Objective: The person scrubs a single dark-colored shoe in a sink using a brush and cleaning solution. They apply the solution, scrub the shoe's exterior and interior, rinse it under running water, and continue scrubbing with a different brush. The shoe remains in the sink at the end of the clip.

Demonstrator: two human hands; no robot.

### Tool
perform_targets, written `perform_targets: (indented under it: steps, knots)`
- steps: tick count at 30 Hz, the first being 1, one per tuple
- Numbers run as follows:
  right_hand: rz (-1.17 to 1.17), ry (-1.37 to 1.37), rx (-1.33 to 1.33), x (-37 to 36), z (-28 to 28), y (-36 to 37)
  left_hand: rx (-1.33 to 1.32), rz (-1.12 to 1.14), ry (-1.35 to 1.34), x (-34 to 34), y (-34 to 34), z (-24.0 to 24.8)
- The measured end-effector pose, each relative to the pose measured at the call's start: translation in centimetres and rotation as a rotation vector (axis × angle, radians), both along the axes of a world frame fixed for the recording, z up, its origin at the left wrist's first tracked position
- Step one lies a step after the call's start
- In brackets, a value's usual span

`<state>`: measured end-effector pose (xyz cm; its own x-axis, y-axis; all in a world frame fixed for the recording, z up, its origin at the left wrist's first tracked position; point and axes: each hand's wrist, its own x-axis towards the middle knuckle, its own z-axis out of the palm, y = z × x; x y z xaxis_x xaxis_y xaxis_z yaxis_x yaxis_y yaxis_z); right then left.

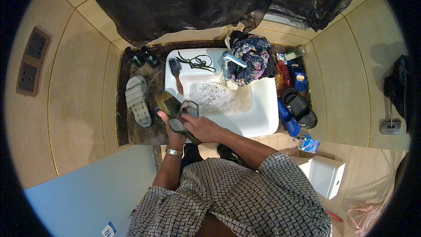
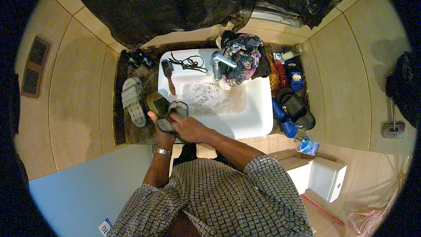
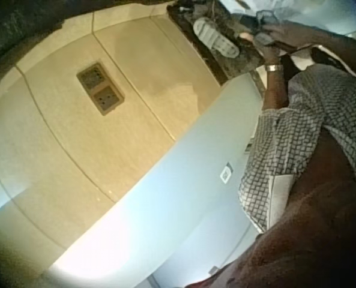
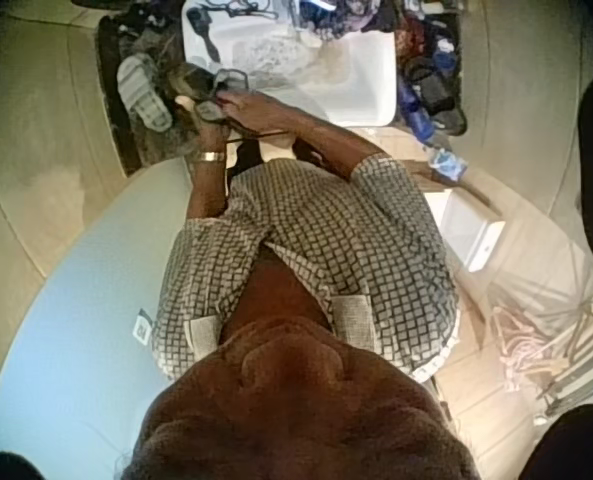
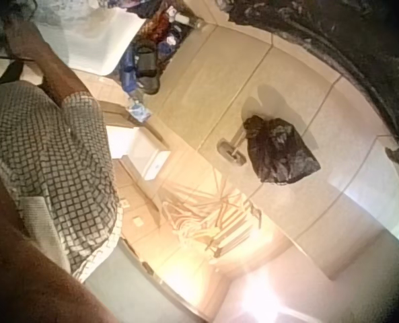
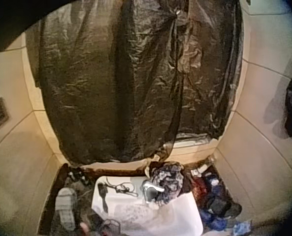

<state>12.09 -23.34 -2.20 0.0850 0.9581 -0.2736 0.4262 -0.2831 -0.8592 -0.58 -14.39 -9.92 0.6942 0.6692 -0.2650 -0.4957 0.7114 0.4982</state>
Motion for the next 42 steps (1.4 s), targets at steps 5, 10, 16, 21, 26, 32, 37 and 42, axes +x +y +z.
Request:
perform_targets:
  steps: [5, 10, 16, 21, 26, 32, 37, 42]
  knots:
    - [-0.131, -0.001, -0.021, 0.2, -0.6, 1.8, 0.089, 0.183, 0.419, 1.4, -1.4, 1.7]
    - [0.03, 0.062, -0.155, -0.1, 3.0, 0.4, 0.077, 0.112, 0.329, -0.5, 0.3, 2.1]
    - [0.027, -0.053, -0.065, -0.4, 4.9, -0.1, 0.007, 0.227, 0.217, -0.4, 1.9, 1.0]
    - [-0.1, -0.216, 0.125, -1.2, 3.1, -1.9, 0.029, 0.205, 0.163, 0.3, 2.0, 2.1]
    - [-0.061, -0.277, 0.024, -1.3, 5.5, -1.7, -0.053, 0.139, -0.003, -0.4, 2.2, -0.6]
    - [-0.109, -0.232, 0.061, -2.4, 5.5, -2.2, 0.19, 0.313, 0.248, -0.5, 3.5, -1.8]
    - [-0.212, 0.204, 0.325, -2.5, 3.2, -1.5, 0.106, 0.175, 0.028, 0.1, 1.2, 4.3]
    - [-0.198, 0.29, -0.03, -2.6, 5.0, 1.3, 0.12, 0.227, 0.005, -0.2, 0.1, 3.3]
